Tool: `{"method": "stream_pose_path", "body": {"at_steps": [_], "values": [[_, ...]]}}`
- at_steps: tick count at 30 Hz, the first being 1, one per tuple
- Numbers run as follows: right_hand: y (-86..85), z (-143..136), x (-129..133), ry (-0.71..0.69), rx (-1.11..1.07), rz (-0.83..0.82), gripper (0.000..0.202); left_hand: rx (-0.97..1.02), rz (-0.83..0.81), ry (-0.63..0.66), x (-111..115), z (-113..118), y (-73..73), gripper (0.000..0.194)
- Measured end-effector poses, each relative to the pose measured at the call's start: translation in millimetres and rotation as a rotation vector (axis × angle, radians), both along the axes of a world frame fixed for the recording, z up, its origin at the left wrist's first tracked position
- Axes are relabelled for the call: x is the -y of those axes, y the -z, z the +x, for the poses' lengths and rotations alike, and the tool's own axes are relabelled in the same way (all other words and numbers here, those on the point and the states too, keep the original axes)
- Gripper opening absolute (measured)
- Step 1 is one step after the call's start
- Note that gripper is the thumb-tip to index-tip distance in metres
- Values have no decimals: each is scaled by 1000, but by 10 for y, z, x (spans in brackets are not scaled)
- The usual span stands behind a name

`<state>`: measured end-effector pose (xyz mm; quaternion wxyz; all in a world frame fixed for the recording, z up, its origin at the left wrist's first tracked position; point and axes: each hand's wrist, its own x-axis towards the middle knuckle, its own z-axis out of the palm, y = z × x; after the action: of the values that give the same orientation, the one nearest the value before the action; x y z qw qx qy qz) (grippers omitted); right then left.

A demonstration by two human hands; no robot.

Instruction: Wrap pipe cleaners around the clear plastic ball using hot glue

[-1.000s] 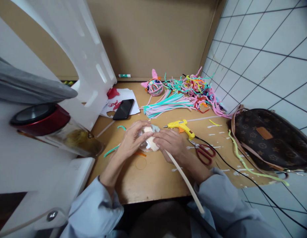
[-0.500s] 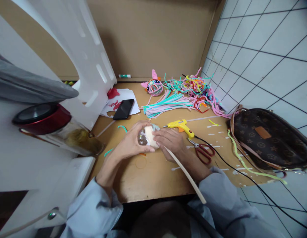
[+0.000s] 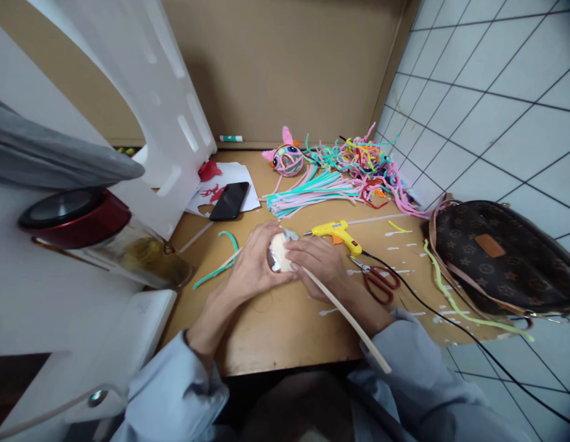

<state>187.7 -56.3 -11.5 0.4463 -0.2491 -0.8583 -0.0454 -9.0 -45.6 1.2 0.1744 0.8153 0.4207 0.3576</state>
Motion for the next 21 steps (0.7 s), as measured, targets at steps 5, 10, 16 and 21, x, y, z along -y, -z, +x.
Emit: {"method": "stream_pose_path", "body": {"at_steps": [5,10,16,21], "values": [[-31,-4,29,6,6,-55,26,3,27,-7,12,21,-29,58],[-60,-7,51,27,-12,-68,28,14,10,-17,-3,21,-28,58],[-99,6,64,-1,-23,-127,35,30,17,-2,-17,10,-15,61],[-104,-1,58,-5,-76,-192,38,52,-8,-19,-29,7,-17,62]]}}
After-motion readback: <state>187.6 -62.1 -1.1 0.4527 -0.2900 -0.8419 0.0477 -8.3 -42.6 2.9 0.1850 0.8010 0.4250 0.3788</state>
